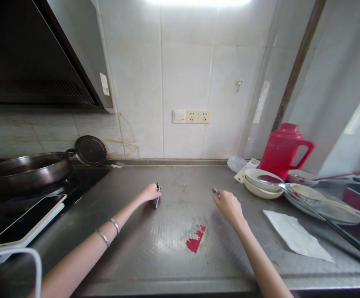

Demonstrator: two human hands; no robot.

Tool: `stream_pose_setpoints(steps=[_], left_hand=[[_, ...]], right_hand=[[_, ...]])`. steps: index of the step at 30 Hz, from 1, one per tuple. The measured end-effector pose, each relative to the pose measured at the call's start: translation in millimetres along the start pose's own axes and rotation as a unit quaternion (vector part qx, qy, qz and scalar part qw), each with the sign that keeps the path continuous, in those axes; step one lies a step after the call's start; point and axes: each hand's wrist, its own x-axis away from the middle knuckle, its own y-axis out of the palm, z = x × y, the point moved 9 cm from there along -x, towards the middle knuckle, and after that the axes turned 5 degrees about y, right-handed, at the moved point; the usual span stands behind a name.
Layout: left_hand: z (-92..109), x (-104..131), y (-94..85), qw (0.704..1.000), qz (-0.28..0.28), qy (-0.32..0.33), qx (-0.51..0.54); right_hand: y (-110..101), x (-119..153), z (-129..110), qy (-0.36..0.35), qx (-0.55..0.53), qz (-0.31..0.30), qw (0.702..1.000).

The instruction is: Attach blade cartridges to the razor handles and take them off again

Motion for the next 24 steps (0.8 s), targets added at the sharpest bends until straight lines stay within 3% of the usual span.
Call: stream_pose_setpoints(steps=[9,18,24], left_hand=[[1.8,7.8,4.9,0.999,0.006,-0.010,-0.035],[-2.1,29.8,0.6,0.998,0.010,-0.035,-0.042],[0.0,33.7,3.3,0.998,0.000,-0.049,-0.047]], right_hand=[[22.3,-20.9,35.5,0.002,0.045,-0.052,0.998],[38.4,-30.5,38.5,-0.004,0.109,-0.126,0.986],[57.7,-34.4,28.2,-0.067,0.117,-0.175,0.975]])
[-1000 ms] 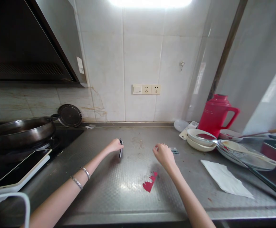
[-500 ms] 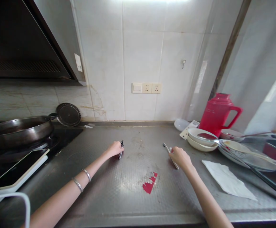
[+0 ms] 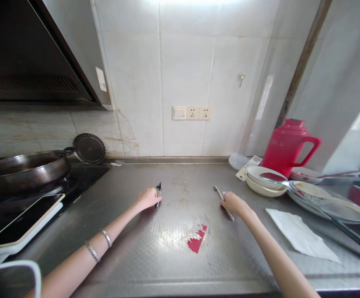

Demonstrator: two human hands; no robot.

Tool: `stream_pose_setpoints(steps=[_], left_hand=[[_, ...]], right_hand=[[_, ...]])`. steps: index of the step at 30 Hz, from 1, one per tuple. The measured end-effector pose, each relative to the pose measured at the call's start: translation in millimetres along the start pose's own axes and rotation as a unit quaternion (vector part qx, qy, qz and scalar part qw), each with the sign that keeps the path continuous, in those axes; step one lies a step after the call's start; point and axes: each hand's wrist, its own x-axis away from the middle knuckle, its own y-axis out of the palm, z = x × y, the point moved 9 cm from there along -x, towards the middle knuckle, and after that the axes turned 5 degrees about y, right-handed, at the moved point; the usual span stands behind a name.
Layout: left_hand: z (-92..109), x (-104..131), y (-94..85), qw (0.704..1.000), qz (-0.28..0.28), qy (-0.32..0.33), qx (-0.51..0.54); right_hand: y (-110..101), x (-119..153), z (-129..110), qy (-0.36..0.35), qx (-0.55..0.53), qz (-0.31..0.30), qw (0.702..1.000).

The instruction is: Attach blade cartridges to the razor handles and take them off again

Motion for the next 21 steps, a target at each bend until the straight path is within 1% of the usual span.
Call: stream_pose_setpoints(steps=[4,7,13,17,21], left_hand=[[1.8,1.3,2.6,1.000,0.000,-0.001,-0.015],[1.9,2.0,4.5,1.000,0.003,-0.005,-0.023],[3.4,3.9,5.1,1.000,0.013,-0.009,-0.019],[4.9,5.7,3.8,1.000,0.019,-0.003,-0.017],[6.1,6.8,3.1,1.000,0.027,0.004,-0.015]], right_hand=[[-3.9,6.8,-10.3,-0.003,-0.005,0.020,1.000],[-10.7,19.3,-31.5,-0.009,-0.018,0.045,0.999],[-21.6,37.0,-106.2,-0.050,-0.043,0.091,0.994],[-19.9,41.6,-161.1,-0.081,-0.056,0.088,0.991],[-15.8,45.8,-203.8,-0.107,-0.062,0.083,0.989]])
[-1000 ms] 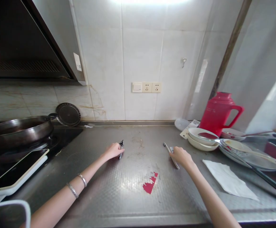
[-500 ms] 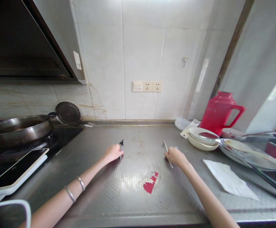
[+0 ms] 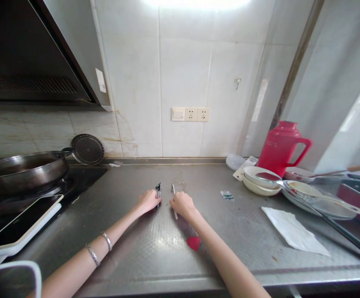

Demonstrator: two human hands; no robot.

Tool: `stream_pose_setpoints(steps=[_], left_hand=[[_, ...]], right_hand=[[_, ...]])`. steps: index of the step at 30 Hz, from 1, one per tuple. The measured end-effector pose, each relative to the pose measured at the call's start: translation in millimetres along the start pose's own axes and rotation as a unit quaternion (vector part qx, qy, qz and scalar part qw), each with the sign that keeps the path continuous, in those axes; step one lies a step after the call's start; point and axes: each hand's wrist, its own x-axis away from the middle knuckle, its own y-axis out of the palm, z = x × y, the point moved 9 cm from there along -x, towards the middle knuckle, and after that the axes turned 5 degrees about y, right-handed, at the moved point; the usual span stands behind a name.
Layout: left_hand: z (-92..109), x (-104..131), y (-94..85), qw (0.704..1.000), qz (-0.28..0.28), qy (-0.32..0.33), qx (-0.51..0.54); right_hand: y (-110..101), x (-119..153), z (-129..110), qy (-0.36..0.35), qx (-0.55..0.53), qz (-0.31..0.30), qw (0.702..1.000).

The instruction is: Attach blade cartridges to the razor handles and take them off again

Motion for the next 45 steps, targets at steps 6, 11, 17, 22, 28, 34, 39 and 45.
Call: stream_pose_setpoints(steps=[6,11,17,22,28,34,39,45], left_hand=[[2.3,3.1,-1.2,1.000,-0.008,0.004,0.001],[5.1,5.8,-5.6,1.000,-0.012,0.010,0.001],[3.4,4.6,-3.3,1.000,-0.011,0.006,0.002],[-6.3,3.1,-9.3,1.000,0.005,0.004,0.011],[-36.1,-7.0,-39.1,0.995,0.056,0.016,0.082],[-47.4,-20.9,-63.9,0.975,0.111,0.057,0.183],[-32.9,-23.3,-69.0,0.961,0.116,0.078,0.239],[-13.4,-18.7,-68.2,0.958,0.106,0.103,0.246]], right_hand=[[6.8,-4.9,-22.6,-0.009,-0.003,-0.002,1.000],[9.2,-9.3,-21.7,0.001,0.003,-0.002,1.000],[7.3,-8.0,-21.5,0.006,0.000,-0.004,1.000],[-18.5,-6.8,15.1,-0.024,-0.047,0.020,0.998],[-58.1,-13.4,141.5,-0.096,-0.162,0.044,0.981],[-46.5,-14.3,252.3,0.002,-0.176,-0.040,0.984],[-38.0,-9.1,264.3,0.023,-0.206,-0.076,0.975],[-29.1,-13.7,266.0,0.024,-0.185,-0.091,0.978]])
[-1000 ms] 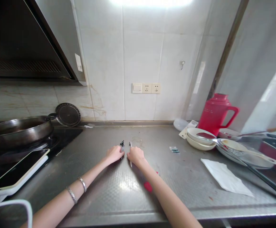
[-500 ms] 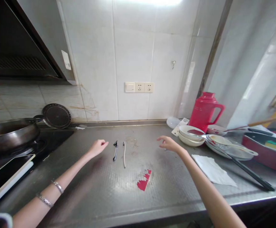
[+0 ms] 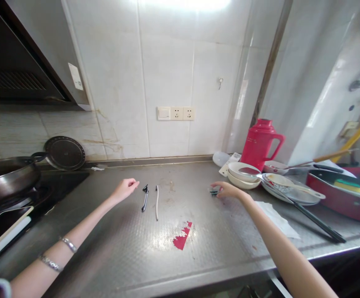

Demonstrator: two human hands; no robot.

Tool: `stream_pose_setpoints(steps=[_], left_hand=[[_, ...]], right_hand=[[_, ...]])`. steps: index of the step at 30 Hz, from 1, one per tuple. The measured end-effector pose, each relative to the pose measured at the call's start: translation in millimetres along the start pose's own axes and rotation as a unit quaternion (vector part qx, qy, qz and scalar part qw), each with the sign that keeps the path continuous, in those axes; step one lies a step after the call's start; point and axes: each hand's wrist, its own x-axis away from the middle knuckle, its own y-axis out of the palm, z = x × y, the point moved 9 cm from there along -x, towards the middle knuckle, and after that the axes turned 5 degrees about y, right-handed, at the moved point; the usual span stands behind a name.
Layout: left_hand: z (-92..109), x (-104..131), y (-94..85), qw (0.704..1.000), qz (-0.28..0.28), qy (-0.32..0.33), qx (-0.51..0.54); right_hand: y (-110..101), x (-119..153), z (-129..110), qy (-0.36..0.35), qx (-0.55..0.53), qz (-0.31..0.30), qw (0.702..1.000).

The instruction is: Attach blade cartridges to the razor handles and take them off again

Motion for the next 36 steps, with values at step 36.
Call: stream_pose_setpoints(steps=[36], left_hand=[[114.7,40.8,76.7,0.961,-0.128,0.216,-0.116]], right_hand=[[62.5,65.4,-226.0,-0.293,-0.033,-0.024,0.955]])
